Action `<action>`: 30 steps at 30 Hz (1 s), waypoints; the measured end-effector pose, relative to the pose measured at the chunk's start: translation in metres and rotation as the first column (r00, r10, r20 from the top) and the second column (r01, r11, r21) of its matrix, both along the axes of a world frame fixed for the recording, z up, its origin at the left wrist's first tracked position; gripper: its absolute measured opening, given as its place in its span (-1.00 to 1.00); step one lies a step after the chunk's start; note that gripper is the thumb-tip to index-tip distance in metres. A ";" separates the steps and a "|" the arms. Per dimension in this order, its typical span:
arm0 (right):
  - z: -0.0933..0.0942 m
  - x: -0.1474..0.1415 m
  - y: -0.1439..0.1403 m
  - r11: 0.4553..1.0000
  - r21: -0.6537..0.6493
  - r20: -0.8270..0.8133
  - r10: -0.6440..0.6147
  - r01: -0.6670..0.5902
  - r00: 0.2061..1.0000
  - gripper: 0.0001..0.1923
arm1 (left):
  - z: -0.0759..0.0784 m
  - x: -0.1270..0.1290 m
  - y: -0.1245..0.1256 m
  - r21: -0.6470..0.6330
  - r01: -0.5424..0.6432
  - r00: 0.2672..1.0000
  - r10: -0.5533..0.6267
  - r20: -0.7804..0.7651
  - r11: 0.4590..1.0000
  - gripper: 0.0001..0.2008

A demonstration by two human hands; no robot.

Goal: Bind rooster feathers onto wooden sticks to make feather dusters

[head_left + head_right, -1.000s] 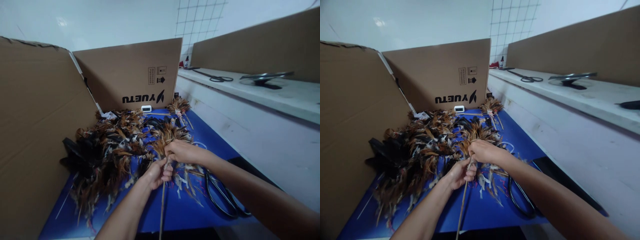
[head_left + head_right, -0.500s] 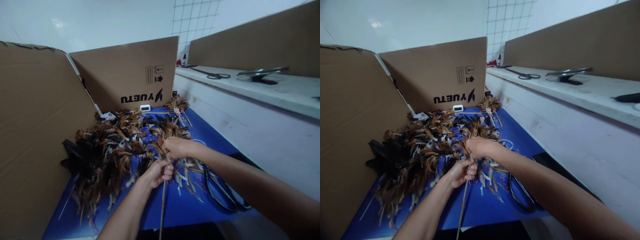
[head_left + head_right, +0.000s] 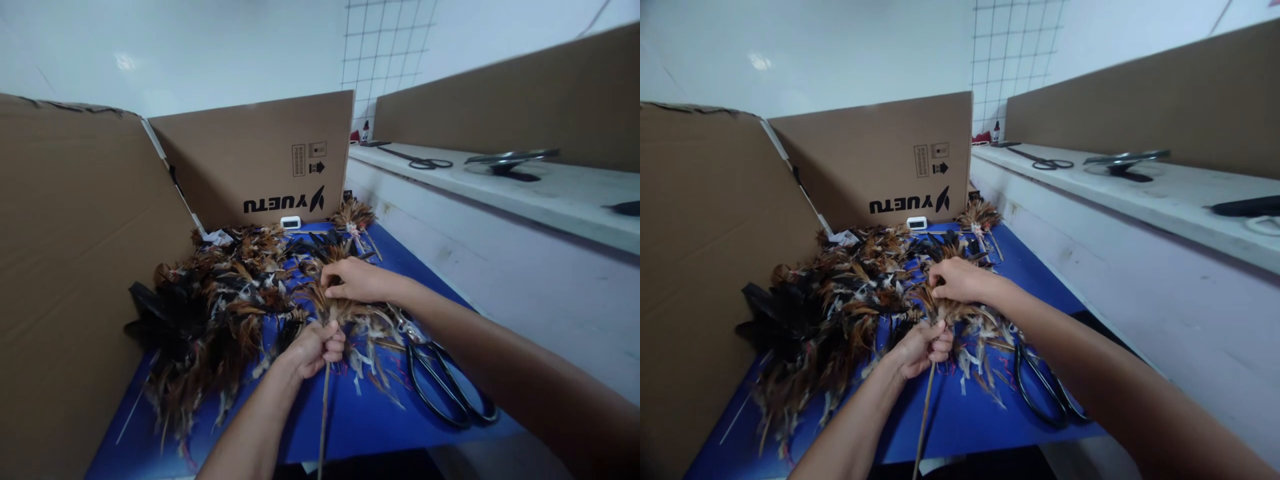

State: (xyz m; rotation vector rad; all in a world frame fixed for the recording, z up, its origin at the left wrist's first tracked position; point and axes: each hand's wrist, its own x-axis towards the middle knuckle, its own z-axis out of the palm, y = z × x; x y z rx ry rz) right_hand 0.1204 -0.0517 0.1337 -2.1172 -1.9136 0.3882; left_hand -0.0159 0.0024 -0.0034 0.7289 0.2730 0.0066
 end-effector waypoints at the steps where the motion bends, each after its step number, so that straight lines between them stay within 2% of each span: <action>1: 0.004 0.003 -0.006 0.997 0.070 -0.043 -0.039 0.041 0.998 -0.86 | 0.001 -0.001 0.000 -0.011 0.002 1.000 -0.002 0.008 1.000 -0.58; 5: 0.008 0.014 -0.041 0.917 0.323 -0.172 -0.188 0.235 0.967 -0.82 | 0.005 -0.003 0.001 -0.021 -0.009 0.999 0.010 0.049 1.000 -0.61; 9: -0.011 0.019 -0.083 0.851 0.344 -0.217 -0.340 0.398 0.915 -0.78 | 0.007 -0.004 0.003 -0.023 -0.013 0.996 0.014 0.088 1.000 -0.61; 12: -0.041 0.018 -0.110 0.877 0.266 -0.222 -0.347 0.399 0.911 -0.79 | 0.009 -0.006 0.005 -0.022 -0.028 0.996 0.029 0.079 0.999 -0.61; 15: -0.079 0.014 -0.133 0.918 0.174 -0.161 -0.331 0.357 0.930 -0.82 | 0.013 -0.008 0.006 -0.034 -0.043 0.996 0.046 0.077 0.998 -0.63; 18: -0.117 0.012 -0.150 0.920 0.219 0.027 -0.339 0.325 0.941 -0.80 | 0.016 -0.010 0.006 -0.027 -0.060 0.994 0.063 0.088 0.998 -0.64; 21: -0.145 0.010 -0.162 0.888 0.294 0.200 -0.418 0.352 0.886 -0.79 | 0.018 -0.011 0.006 -0.015 -0.076 0.992 0.077 0.100 0.997 -0.67; 25: -0.160 0.007 -0.172 0.865 0.312 0.237 -0.472 0.394 0.849 -0.72 | 0.023 -0.013 0.007 0.011 -0.114 0.985 0.111 0.131 0.993 -0.70; 30: -0.161 0.001 -0.179 0.858 0.311 0.217 -0.483 0.409 0.848 -0.72 | 0.030 -0.015 0.010 0.030 -0.161 0.980 0.156 0.125 0.986 -0.70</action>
